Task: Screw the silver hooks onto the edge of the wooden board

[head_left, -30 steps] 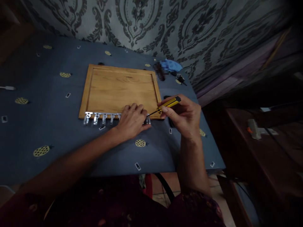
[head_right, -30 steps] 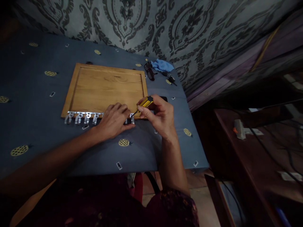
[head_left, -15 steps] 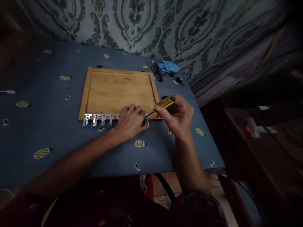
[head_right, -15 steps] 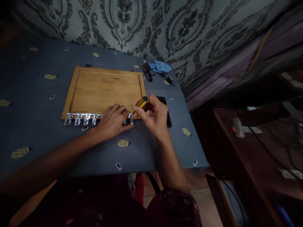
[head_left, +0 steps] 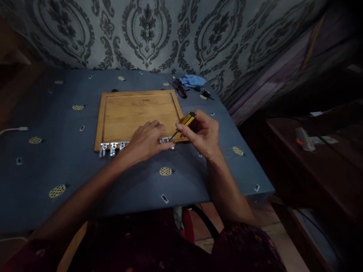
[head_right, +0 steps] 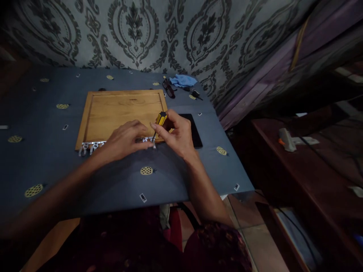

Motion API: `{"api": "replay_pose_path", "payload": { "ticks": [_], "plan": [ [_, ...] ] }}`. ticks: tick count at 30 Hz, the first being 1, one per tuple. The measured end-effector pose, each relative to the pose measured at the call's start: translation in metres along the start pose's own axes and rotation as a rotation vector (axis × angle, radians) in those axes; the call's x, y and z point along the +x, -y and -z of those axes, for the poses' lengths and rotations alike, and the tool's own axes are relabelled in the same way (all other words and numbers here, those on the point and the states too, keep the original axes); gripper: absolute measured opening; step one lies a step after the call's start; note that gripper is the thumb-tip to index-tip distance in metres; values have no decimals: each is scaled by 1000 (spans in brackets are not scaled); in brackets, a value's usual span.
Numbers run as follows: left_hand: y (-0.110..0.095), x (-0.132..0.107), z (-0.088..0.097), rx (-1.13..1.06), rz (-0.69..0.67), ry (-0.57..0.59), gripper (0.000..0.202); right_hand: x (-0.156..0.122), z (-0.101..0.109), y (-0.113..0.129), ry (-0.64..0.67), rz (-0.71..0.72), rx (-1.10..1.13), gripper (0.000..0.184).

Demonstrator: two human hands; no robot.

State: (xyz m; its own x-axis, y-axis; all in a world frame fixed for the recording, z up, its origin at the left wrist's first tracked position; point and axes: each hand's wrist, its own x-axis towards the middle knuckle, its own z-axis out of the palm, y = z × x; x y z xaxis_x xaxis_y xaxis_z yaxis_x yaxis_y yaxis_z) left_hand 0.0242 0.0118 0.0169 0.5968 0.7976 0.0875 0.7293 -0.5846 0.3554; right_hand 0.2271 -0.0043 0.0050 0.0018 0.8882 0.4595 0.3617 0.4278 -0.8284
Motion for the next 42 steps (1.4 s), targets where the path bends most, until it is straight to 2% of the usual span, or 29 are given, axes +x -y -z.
{"api": "replay_pose_path", "payload": {
  "ticks": [5,9,13,21,25,28,32,38,40,42],
  "plan": [
    [-8,8,34,-397,-201,-241,23,2,0,1,13,73,8,41],
    [-24,12,47,-499,-350,-330,13,5,-1,2,2,120,-15,43],
    [-29,17,48,-479,-360,-324,11,5,-1,-1,2,106,10,41],
    [-27,23,45,-448,-327,-297,15,4,-1,-1,52,48,34,46],
    [-21,24,46,-452,-310,-305,15,-5,5,-7,167,5,17,49],
    [-15,24,47,-448,-310,-299,14,-14,9,-18,270,-35,-59,60],
    [-12,26,47,-446,-322,-294,15,-19,6,-26,400,-83,-110,68],
    [-12,26,46,-459,-327,-294,14,-17,-5,-28,508,-182,95,71],
    [-13,25,46,-464,-326,-295,14,-18,-7,-30,519,-192,110,72],
    [-13,25,45,-477,-328,-292,13,-18,-7,-32,514,-176,83,64]
  ]
}}
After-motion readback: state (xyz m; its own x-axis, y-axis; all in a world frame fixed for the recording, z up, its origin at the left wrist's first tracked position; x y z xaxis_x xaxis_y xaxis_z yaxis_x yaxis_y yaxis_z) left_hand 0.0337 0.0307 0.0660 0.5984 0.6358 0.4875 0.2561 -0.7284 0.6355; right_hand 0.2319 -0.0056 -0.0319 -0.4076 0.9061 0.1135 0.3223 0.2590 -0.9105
